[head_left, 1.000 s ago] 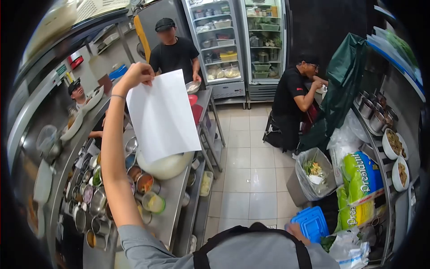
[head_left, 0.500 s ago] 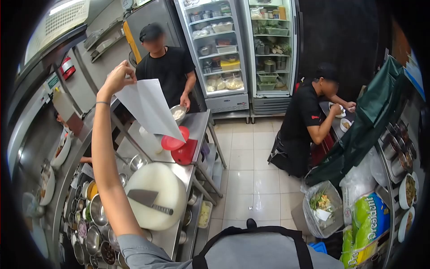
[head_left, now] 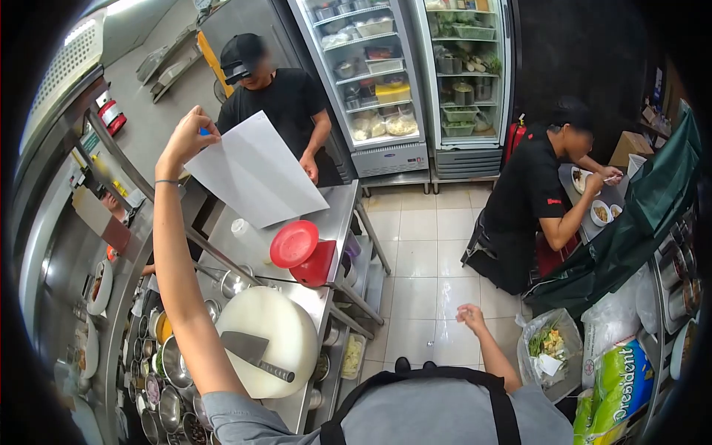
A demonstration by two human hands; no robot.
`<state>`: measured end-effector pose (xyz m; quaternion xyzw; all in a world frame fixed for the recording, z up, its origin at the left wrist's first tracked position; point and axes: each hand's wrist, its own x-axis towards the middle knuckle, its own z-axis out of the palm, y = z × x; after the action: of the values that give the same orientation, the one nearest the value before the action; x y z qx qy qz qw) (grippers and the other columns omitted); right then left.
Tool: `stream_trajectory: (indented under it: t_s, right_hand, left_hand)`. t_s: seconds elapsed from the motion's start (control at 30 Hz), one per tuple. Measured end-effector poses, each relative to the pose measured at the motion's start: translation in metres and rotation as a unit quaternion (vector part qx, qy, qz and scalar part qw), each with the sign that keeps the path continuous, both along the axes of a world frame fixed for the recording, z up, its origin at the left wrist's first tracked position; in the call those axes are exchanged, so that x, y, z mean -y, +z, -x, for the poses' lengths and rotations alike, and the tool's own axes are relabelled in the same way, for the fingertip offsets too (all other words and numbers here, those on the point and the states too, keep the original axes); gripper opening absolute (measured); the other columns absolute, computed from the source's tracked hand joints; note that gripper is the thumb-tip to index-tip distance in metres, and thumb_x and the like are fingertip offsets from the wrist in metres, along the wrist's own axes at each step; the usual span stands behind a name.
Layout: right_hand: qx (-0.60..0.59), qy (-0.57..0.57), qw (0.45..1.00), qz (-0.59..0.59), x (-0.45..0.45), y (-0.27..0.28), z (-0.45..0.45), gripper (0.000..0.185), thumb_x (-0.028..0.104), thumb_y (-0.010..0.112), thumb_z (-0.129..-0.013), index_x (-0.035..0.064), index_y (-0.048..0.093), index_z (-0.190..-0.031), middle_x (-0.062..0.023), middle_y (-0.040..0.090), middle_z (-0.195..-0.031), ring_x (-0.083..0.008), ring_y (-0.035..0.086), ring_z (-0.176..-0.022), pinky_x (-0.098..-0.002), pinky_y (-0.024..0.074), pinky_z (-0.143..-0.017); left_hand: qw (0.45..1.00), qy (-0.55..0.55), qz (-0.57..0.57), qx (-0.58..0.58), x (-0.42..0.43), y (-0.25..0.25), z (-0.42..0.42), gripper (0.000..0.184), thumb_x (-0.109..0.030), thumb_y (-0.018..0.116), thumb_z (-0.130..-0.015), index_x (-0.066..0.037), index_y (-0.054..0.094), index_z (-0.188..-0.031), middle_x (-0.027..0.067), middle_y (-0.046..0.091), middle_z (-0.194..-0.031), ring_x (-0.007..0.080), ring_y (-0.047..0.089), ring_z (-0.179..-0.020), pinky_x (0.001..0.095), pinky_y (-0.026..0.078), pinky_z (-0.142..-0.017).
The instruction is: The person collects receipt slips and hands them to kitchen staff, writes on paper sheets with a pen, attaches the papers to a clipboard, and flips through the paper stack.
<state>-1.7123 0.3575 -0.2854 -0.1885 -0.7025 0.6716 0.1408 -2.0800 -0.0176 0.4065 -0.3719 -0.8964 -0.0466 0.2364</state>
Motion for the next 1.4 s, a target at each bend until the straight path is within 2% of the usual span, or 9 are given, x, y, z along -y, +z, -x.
stream_trajectory:
  t_s: [0.17,0.27,0.47,0.8,0.9,0.93,1.1,1.23,1.4]
  right_hand:
    - [0.281,0.032,0.948,-0.147,0.037,-0.097,-0.082,0.009,0.015,0.060,-0.077,0.0086,0.066,-0.079,-0.0110,0.060,-0.056,-0.0178,0.065,-0.062,-0.0307,0.0514,-0.058]
    - [0.297,0.138,0.902,-0.281,0.050,-0.101,-0.151,0.012,0.009,0.056,-0.079,0.0032,0.065,-0.082,-0.0126,0.063,-0.063,-0.0207,0.066,-0.063,-0.0328,0.0524,-0.057]
    - [0.412,0.106,0.895,-0.132,0.047,-0.077,-0.177,0.013,0.008,0.054,-0.080,0.0010,0.064,-0.083,-0.0137,0.063,-0.065,-0.0221,0.066,-0.064,-0.0338,0.0529,-0.057]
    - [0.330,0.110,0.936,0.052,0.013,-0.058,-0.081,0.015,0.007,0.051,-0.082,-0.0027,0.062,-0.085,-0.0155,0.064,-0.069,-0.0244,0.066,-0.064,-0.0353,0.0536,-0.056]
    - [0.303,0.158,0.932,0.120,0.009,-0.053,-0.032,0.015,0.006,0.050,-0.083,-0.0039,0.061,-0.085,-0.0161,0.064,-0.071,-0.0250,0.066,-0.064,-0.0358,0.0539,-0.056]
    - [0.256,0.238,0.936,-0.037,0.010,-0.048,-0.016,0.018,0.006,0.046,-0.085,-0.0087,0.056,-0.088,-0.0187,0.063,-0.075,-0.0291,0.065,-0.064,-0.0393,0.0550,-0.055]
    - [0.290,0.446,0.825,-0.191,0.030,-0.033,0.051,0.025,0.019,0.050,-0.089,-0.0044,0.056,-0.092,-0.0168,0.064,-0.075,-0.0254,0.064,-0.065,-0.0401,0.0551,-0.058]
    - [0.288,0.590,0.716,-0.239,0.094,-0.026,0.115,0.029,0.025,0.050,-0.089,-0.0027,0.056,-0.092,-0.0153,0.065,-0.077,-0.0241,0.064,-0.067,-0.0386,0.0541,-0.060]
    - [0.291,0.721,0.573,-0.260,0.192,-0.029,0.143,0.035,0.033,0.049,-0.089,-0.0006,0.057,-0.093,-0.0135,0.065,-0.079,-0.0226,0.064,-0.070,-0.0367,0.0527,-0.063]
  left_hand:
    - [1.000,-0.017,0.014,-0.004,0.000,-0.005,0.018,0.011,-0.010,0.072,-0.060,-0.005,0.066,-0.067,0.0063,0.048,-0.077,0.0220,0.049,-0.079,0.0313,0.041,-0.072]
    - [1.000,-0.006,0.012,0.017,0.001,-0.008,0.023,0.010,-0.010,0.072,-0.060,-0.005,0.066,-0.066,0.0065,0.047,-0.077,0.0222,0.049,-0.079,0.0309,0.041,-0.072]
    - [0.999,-0.028,0.013,0.030,0.006,-0.013,0.028,0.011,-0.010,0.071,-0.063,-0.004,0.064,-0.068,0.0063,0.046,-0.077,0.0207,0.049,-0.079,0.0312,0.041,-0.070]
    - [0.983,-0.073,-0.164,0.034,0.031,-0.056,-0.108,0.011,0.000,0.059,-0.079,-0.001,0.053,-0.089,0.0073,0.056,-0.074,0.0136,0.055,-0.064,0.0269,0.047,-0.056]
    - [0.975,-0.056,-0.213,0.007,0.049,-0.083,-0.183,0.011,0.005,0.056,-0.079,0.001,0.055,-0.088,0.0086,0.058,-0.076,0.0168,0.060,-0.072,0.0275,0.049,-0.067]
    - [0.971,-0.020,-0.238,0.002,0.055,-0.091,-0.211,0.010,0.005,0.058,-0.077,0.001,0.057,-0.087,0.0095,0.060,-0.079,0.0187,0.061,-0.075,0.0281,0.049,-0.069]
    - [0.928,0.005,-0.354,-0.116,0.111,-0.144,-0.335,0.014,0.006,0.066,-0.067,0.001,0.063,-0.080,0.0113,0.064,-0.079,0.0217,0.061,-0.074,0.0287,0.048,-0.065]
    - [0.852,0.187,-0.420,-0.251,0.157,-0.169,-0.455,0.041,-0.034,0.054,-0.089,-0.001,0.058,-0.065,0.0082,0.055,-0.070,0.0179,0.051,-0.064,0.0278,0.038,-0.057]
    - [0.771,0.208,-0.482,-0.359,0.215,-0.209,-0.634,0.048,-0.040,0.042,-0.093,-0.008,0.041,-0.057,0.0071,0.048,-0.071,0.0130,0.036,-0.066,0.0236,0.033,-0.064]
